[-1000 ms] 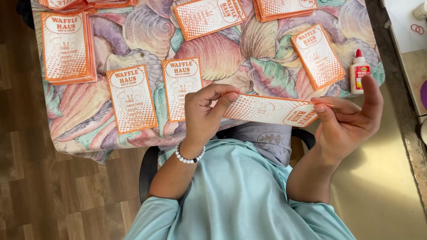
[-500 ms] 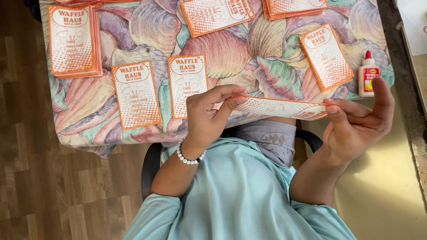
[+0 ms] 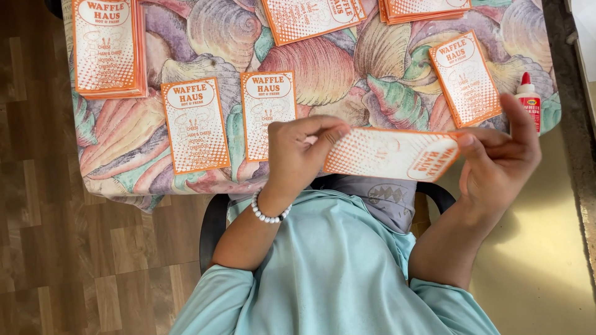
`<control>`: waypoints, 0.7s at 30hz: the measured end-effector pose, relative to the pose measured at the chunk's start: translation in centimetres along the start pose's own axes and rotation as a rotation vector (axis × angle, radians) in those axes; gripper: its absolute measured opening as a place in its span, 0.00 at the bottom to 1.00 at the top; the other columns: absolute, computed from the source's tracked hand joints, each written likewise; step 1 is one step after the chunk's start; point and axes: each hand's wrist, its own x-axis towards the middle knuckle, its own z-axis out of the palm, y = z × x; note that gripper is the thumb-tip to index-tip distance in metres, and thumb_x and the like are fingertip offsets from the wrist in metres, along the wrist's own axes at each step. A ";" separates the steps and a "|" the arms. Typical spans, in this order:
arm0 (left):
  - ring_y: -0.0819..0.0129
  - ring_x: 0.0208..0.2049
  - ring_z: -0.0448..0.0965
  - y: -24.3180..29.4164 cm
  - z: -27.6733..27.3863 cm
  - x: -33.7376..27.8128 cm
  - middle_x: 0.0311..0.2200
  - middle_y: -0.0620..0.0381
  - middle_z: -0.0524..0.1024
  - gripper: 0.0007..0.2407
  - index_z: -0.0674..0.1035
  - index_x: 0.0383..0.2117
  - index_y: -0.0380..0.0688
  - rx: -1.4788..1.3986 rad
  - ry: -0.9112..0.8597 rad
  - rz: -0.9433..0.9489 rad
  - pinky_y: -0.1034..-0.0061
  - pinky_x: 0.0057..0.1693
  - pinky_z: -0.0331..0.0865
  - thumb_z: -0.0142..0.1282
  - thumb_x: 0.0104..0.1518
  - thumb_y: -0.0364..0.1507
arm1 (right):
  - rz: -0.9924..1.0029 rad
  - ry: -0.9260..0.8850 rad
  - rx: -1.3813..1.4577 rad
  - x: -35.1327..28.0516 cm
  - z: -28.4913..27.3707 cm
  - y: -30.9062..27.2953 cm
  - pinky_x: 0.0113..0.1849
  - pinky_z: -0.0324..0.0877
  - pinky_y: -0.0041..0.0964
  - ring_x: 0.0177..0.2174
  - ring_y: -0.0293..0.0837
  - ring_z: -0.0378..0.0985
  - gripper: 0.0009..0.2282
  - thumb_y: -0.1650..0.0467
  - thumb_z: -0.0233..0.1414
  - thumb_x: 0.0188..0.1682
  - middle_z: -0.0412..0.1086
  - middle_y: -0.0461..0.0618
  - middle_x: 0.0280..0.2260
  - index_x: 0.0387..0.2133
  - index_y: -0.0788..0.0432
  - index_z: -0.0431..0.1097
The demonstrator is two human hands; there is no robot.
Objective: Folding and gluing paper bags for food packaging.
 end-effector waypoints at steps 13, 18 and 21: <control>0.53 0.28 0.85 -1.9 0.4 1.7 0.19 0.54 0.81 0.00 0.84 0.31 0.49 0.106 0.022 0.150 0.68 0.37 0.78 0.63 0.59 0.26 | -0.653 -0.523 -0.782 2.7 8.7 -0.9 0.38 0.74 0.40 0.28 0.49 0.81 0.03 0.70 0.61 0.55 0.77 0.45 0.26 0.33 0.56 0.79; 0.65 0.25 0.84 -2.6 -2.2 2.1 0.19 0.59 0.81 0.01 0.85 0.30 0.50 0.078 0.095 0.099 0.74 0.38 0.77 0.65 0.58 0.26 | -0.302 -0.398 -0.885 3.6 -2.6 1.7 0.41 0.71 0.49 0.31 0.59 0.76 0.09 0.74 0.57 0.70 0.73 0.50 0.24 0.37 0.60 0.77; 0.77 0.24 0.79 -2.5 -3.5 2.6 0.19 0.60 0.81 0.02 0.85 0.29 0.48 0.020 0.107 0.060 0.76 0.39 0.76 0.65 0.58 0.25 | -0.207 -0.169 -0.787 3.5 -6.3 3.1 0.40 0.68 0.37 0.24 0.47 0.65 0.17 0.77 0.56 0.76 0.71 0.41 0.23 0.32 0.54 0.78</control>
